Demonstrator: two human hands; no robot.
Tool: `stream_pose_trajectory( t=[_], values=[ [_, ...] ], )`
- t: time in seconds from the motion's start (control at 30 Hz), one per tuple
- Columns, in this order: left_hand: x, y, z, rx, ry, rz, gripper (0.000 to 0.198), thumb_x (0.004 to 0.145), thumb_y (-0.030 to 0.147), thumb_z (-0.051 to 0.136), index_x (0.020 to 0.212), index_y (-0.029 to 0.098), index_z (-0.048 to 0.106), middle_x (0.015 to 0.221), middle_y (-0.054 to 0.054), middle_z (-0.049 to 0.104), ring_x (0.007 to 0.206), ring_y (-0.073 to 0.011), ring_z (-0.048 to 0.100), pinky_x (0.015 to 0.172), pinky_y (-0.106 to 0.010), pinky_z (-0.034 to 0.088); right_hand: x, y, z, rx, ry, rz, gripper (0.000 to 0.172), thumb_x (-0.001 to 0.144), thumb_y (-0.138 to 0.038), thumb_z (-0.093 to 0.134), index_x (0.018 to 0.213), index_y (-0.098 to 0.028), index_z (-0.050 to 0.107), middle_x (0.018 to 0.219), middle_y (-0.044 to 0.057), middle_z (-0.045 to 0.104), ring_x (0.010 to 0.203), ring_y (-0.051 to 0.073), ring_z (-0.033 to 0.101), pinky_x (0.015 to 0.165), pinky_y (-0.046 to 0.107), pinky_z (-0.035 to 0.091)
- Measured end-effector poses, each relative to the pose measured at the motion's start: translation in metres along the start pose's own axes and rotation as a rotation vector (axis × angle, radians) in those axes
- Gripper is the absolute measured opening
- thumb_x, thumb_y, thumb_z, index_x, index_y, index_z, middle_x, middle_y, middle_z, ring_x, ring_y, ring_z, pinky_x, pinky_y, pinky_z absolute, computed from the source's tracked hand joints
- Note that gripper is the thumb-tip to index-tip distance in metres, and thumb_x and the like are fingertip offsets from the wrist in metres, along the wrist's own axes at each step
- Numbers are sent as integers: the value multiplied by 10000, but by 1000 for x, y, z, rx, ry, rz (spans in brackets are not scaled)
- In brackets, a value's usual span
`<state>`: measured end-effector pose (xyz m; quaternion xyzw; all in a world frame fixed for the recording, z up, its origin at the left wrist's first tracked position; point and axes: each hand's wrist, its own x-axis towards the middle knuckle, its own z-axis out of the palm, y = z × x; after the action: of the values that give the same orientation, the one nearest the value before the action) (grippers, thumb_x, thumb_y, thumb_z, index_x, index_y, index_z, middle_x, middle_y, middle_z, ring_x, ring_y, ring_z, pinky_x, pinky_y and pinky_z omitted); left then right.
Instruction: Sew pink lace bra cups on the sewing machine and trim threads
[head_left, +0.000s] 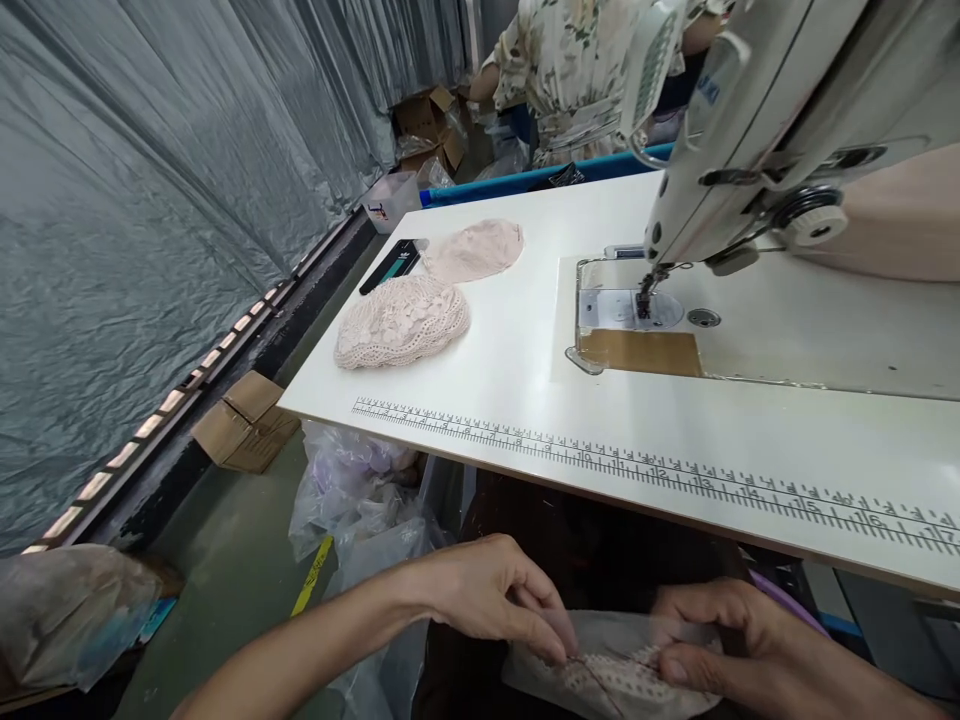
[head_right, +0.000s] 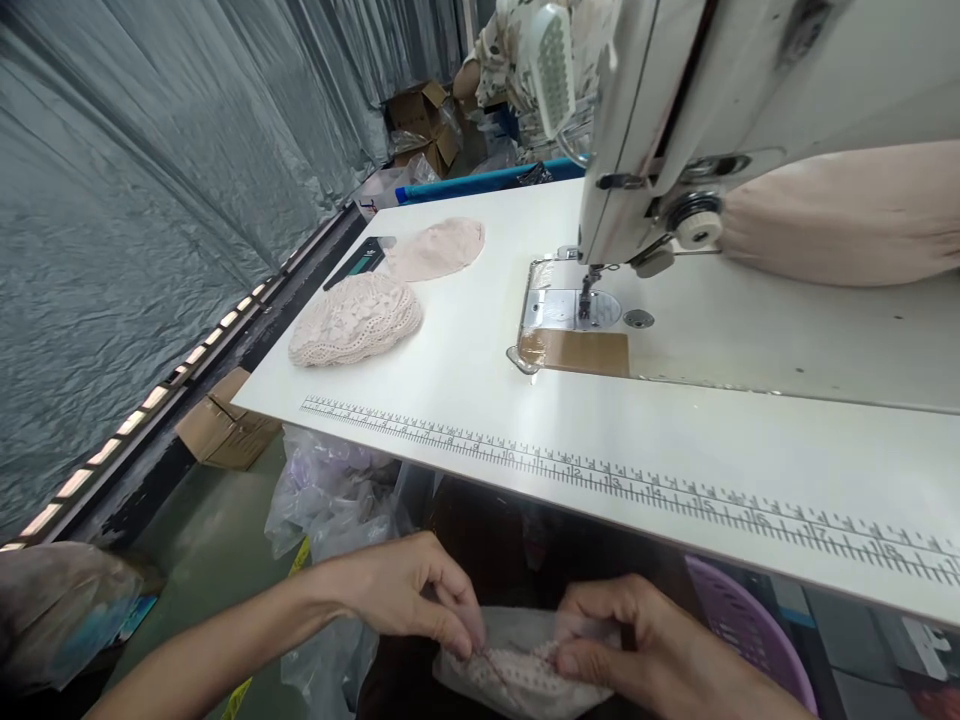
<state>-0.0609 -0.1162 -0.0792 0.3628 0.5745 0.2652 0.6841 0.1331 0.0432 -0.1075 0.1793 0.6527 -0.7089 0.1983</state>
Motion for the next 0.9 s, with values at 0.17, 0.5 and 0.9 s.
stream_pose_trajectory(
  t=[0.17,0.5,0.9],
  values=[
    [0,2,-1,73,-29,-12,177,770,213,661,928,167,725,781,-12,719,765,-121,672,670,-138,480,1,1,0,-37,-6,10,336,738,-525,644,647,-202,625,617,-30,511,603,126,423,556,225,324],
    [8,-9,4,-73,-58,22,640,525,582,769,990,146,704,803,-29,709,790,-155,651,792,-208,470,5,2,2,-7,-1,8,339,735,-520,652,629,-202,602,583,-45,459,565,112,375,538,223,305],
    [3,-7,3,-223,-24,-34,518,478,555,794,827,175,743,614,43,648,600,-60,583,656,-115,444,6,-10,6,-35,-18,42,290,701,-464,677,618,-196,604,615,-38,473,614,124,402,573,214,312]
  ],
)
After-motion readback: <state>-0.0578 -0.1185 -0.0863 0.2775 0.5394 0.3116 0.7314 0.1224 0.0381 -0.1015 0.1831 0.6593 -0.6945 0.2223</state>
